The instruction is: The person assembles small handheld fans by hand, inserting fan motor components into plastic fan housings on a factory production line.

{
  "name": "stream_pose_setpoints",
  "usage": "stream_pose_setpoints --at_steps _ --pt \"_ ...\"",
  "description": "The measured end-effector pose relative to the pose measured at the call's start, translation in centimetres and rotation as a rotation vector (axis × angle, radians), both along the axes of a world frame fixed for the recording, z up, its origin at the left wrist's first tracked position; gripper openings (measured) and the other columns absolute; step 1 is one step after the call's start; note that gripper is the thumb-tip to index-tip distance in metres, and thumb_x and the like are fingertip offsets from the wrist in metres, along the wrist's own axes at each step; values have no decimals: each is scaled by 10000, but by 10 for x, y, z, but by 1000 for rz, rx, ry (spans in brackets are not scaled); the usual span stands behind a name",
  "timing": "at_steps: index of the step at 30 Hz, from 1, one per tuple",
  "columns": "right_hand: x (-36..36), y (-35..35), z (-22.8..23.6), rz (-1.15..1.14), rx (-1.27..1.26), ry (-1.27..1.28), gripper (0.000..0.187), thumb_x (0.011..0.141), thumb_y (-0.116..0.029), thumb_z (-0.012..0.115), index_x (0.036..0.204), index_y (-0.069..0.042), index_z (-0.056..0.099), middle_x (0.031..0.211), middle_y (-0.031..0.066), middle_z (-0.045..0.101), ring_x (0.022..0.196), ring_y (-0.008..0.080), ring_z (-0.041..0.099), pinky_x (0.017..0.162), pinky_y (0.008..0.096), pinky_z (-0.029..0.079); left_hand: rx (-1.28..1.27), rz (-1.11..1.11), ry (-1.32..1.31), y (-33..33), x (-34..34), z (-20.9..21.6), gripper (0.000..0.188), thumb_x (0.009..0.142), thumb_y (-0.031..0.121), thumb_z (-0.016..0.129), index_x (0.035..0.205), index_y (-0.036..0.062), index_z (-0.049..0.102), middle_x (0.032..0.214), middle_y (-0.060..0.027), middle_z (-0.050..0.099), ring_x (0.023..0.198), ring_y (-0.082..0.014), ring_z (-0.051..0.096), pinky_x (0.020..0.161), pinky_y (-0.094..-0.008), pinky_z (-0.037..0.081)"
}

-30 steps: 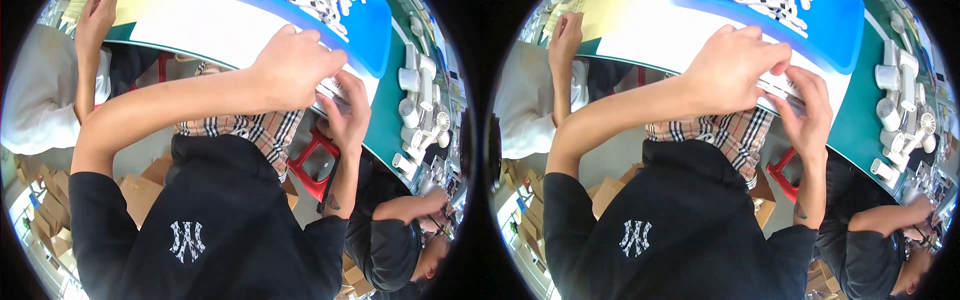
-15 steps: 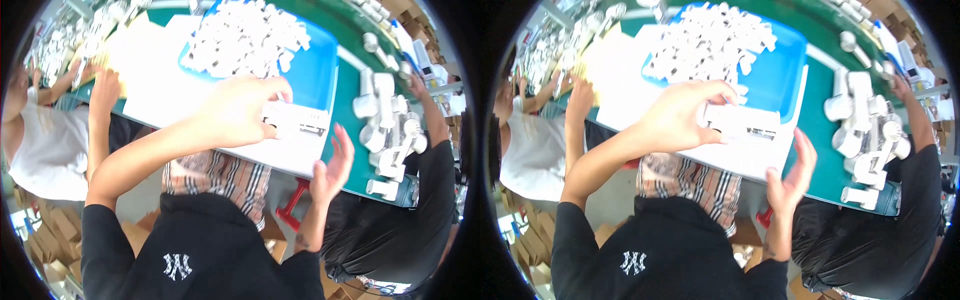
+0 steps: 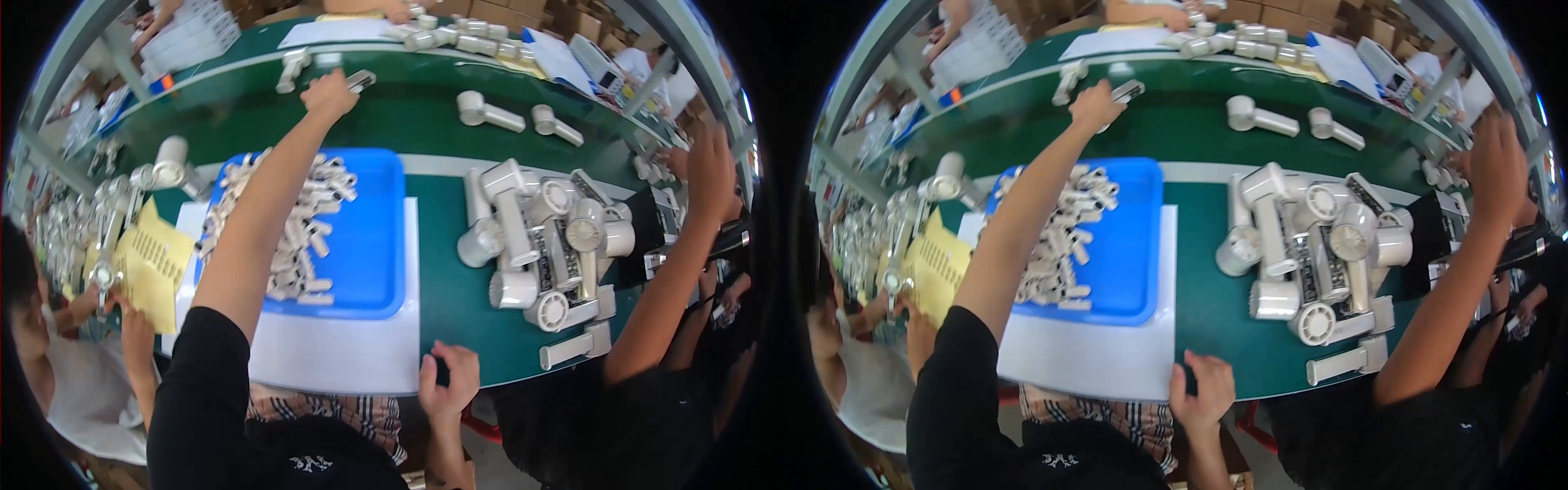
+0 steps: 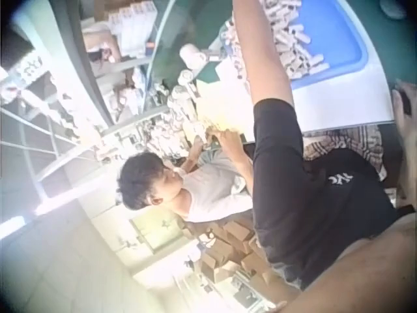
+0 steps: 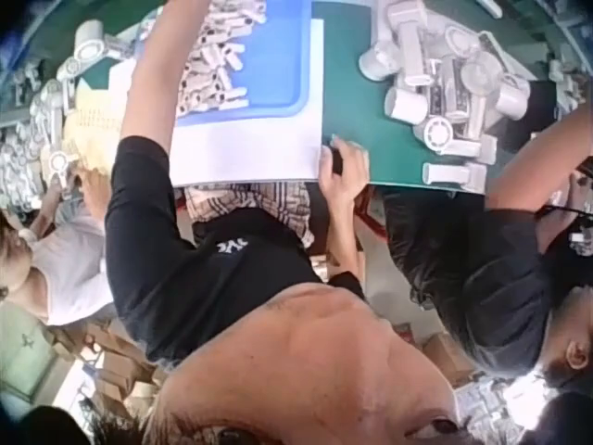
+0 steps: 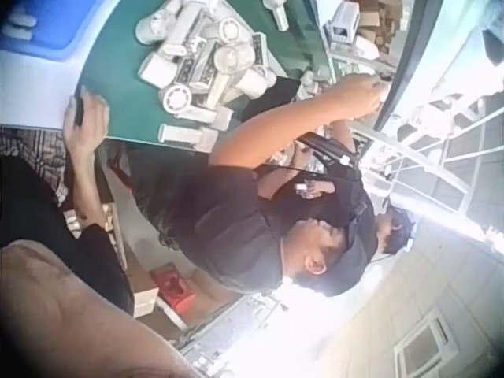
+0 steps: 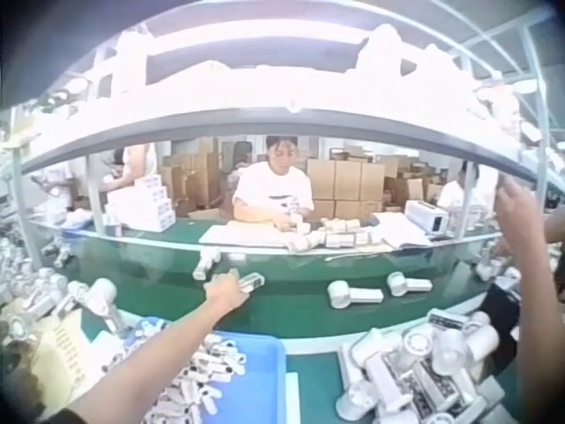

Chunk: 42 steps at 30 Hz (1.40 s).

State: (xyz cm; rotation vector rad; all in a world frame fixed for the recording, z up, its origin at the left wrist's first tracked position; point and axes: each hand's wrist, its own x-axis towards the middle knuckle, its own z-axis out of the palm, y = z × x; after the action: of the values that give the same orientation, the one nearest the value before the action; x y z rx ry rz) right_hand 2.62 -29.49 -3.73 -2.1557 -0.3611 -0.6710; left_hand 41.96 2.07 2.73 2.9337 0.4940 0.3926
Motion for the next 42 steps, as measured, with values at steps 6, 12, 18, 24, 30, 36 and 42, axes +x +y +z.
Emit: stream_pose_setpoints --at_steps 6,12,18,24,30,36,42 --pt "1 -6 1 -111 -28 -16 227 748 -53 762 965 -31 698 820 88 684 732 275 651 667 365 523 24 -238 -173 -93 59 -9 754 827 584 680 1323 29 559 1323 -185 618 1366 -343 464 1083 -518 410" --pt "-1 1 3 -138 -21 -30 184 734 -33 755 914 -36 717 768 81 668 698 252 647 630 341 512 -202 -756 -30 -187 71 -36 996 733 580 770 1484 38 403 1482 -202 462 1333 -382 489 1105 -442 430" --pt "-1 7 1 -123 26 -12 131 761 -37 741 890 -44 718 751 110 645 676 283 619 622 361 496 -58 -716 -121 -160 9 27 679 672 299 859 1257 56 615 1212 -173 596 1145 -364 583 1005 -432 488" --pt "19 4 47 126 266 246 122 887 -16 673 1000 2 715 853 114 691 759 183 644 694 293 513 -69 -946 -410 -68 -133 117 553 727 229 819 1216 41 642 1183 -159 607 1120 -358 588 969 -423 488" --pt "119 42 71 374 -176 263 199 912 -85 617 1085 -19 691 957 151 671 844 302 660 738 379 525 -288 -922 -269 9 -307 131 663 656 117 876 1278 105 646 1271 -120 594 1204 -307 573 1007 -419 467" --pt "213 115 21 352 -381 154 252 846 -134 602 1067 -35 671 1038 233 662 989 407 644 868 503 530 -279 -847 -177 13 -423 87 687 582 67 889 1230 73 663 1234 -147 602 1163 -362 571 987 -434 468" --pt "230 152 12 297 -511 196 249 837 -47 587 1073 -11 659 1112 218 643 998 376 681 855 472 561 -427 -909 -136 5 -461 24 593 592 17 868 1140 76 648 1255 -159 572 1235 -388 529 1010 -464 451"
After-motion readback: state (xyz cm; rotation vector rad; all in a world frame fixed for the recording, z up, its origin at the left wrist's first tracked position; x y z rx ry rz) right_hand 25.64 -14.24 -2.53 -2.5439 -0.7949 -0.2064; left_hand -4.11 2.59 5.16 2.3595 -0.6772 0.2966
